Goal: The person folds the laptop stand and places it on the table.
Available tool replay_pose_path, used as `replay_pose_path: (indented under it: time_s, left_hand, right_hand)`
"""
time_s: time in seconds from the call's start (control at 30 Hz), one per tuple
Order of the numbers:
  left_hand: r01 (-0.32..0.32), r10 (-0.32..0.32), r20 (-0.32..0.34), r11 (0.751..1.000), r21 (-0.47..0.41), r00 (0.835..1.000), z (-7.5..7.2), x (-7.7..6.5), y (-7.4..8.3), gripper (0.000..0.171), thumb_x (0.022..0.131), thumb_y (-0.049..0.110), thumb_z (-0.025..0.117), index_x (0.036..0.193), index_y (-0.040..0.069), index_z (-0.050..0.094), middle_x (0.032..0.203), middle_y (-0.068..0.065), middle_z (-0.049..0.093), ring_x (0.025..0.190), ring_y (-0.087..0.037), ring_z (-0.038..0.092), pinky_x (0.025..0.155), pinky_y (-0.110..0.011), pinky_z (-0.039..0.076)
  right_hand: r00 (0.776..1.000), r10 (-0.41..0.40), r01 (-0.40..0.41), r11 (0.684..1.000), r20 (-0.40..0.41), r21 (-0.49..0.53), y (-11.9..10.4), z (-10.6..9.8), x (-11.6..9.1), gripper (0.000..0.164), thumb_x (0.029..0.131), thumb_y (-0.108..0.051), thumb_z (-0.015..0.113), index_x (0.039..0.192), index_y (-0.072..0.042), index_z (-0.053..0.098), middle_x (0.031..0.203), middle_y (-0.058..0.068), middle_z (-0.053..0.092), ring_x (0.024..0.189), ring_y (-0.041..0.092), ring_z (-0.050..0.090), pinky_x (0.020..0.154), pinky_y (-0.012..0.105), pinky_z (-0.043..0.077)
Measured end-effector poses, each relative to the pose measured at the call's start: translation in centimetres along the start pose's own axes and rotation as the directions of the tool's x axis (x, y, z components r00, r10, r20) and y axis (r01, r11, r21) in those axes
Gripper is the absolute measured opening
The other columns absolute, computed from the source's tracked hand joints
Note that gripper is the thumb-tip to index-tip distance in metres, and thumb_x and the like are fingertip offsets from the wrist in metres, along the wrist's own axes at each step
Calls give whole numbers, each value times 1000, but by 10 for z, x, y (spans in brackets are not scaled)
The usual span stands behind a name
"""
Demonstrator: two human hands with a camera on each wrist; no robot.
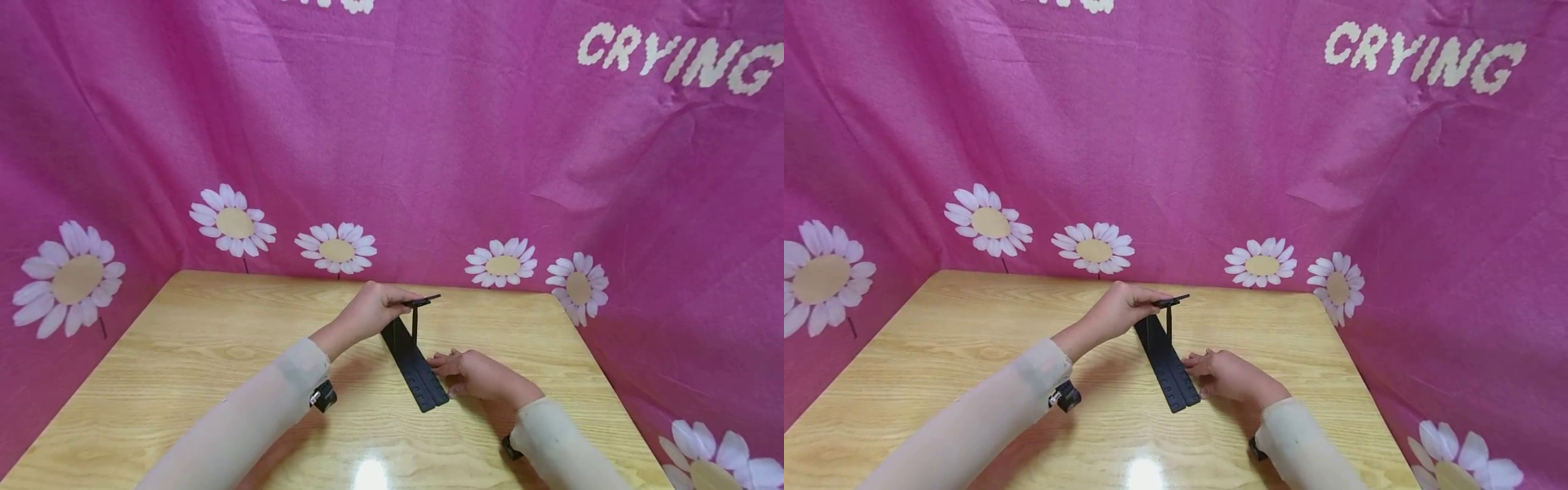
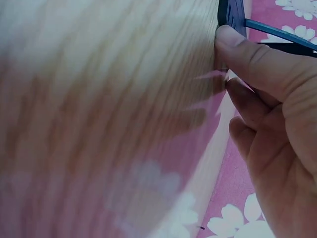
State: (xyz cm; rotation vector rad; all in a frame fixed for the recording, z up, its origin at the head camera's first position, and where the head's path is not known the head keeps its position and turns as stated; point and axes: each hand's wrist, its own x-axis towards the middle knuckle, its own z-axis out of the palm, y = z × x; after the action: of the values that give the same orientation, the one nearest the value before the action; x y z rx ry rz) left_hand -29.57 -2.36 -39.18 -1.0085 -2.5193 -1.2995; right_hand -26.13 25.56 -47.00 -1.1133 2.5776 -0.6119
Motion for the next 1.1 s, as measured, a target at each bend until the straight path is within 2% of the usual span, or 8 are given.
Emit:
replay_pose_path:
  time_s: [0.2, 0.3, 0.43, 0.7, 0.9, 1.1]
  left_hand:
    - [-37, 38, -47, 999, 11, 998, -1, -5, -4, 30, 93, 6, 74, 121, 15, 78, 116, -3, 77, 105, -9, 70, 83, -21, 57]
    - [-25, 26, -114, 1000, 8, 993, 0, -9, -6, 27, 93, 7, 75, 118, 13, 79, 115, -3, 77, 103, -11, 71, 81, -22, 58]
    - [1, -5, -179, 1000, -25, 984, 2, -13, -7, 23, 92, 5, 75, 114, 10, 80, 110, -5, 78, 98, -12, 72, 77, -22, 59]
    - [20, -36, -177, 995, -94, 983, 3, -15, -10, 23, 93, 3, 74, 113, 11, 80, 110, -4, 78, 99, -12, 72, 79, -23, 60]
    - [58, -87, -155, 981, -183, 984, 2, -17, -16, 22, 93, 5, 75, 113, 12, 80, 113, -4, 77, 103, -13, 73, 82, -24, 60]
    - [67, -102, -139, 968, -241, 985, -2, -16, -20, 21, 92, 6, 75, 112, 11, 81, 113, -4, 77, 105, -14, 73, 84, -26, 60]
  right_hand:
    - [998, 58, -58, 995, 2, 81, -6, 6, 1, 57, 85, -6, 80, 139, -5, 63, 151, 11, 54, 147, 40, 38, 120, 61, 25]
    - [999, 50, -49, 997, -20, 53, -10, 10, 2, 57, 86, -10, 81, 140, -7, 63, 151, 11, 54, 146, 38, 40, 121, 59, 25]
    - [998, 25, -25, 1000, -58, 2, -21, 16, 5, 54, 86, -10, 81, 137, -2, 65, 149, 13, 56, 144, 36, 44, 121, 57, 27]
    - [993, 32, -44, 994, -117, -98, -48, 27, 8, 49, 85, -6, 81, 129, 8, 67, 146, 18, 58, 137, 37, 53, 116, 57, 35]
    - [986, 86, -105, 987, -145, -123, -61, 36, 11, 48, 84, -11, 82, 126, 8, 68, 144, 18, 60, 136, 36, 54, 116, 55, 37]
    - [982, 113, -142, 970, -149, -198, -70, 37, 19, 47, 86, -19, 83, 124, 4, 71, 140, 15, 64, 135, 30, 56, 118, 51, 35]
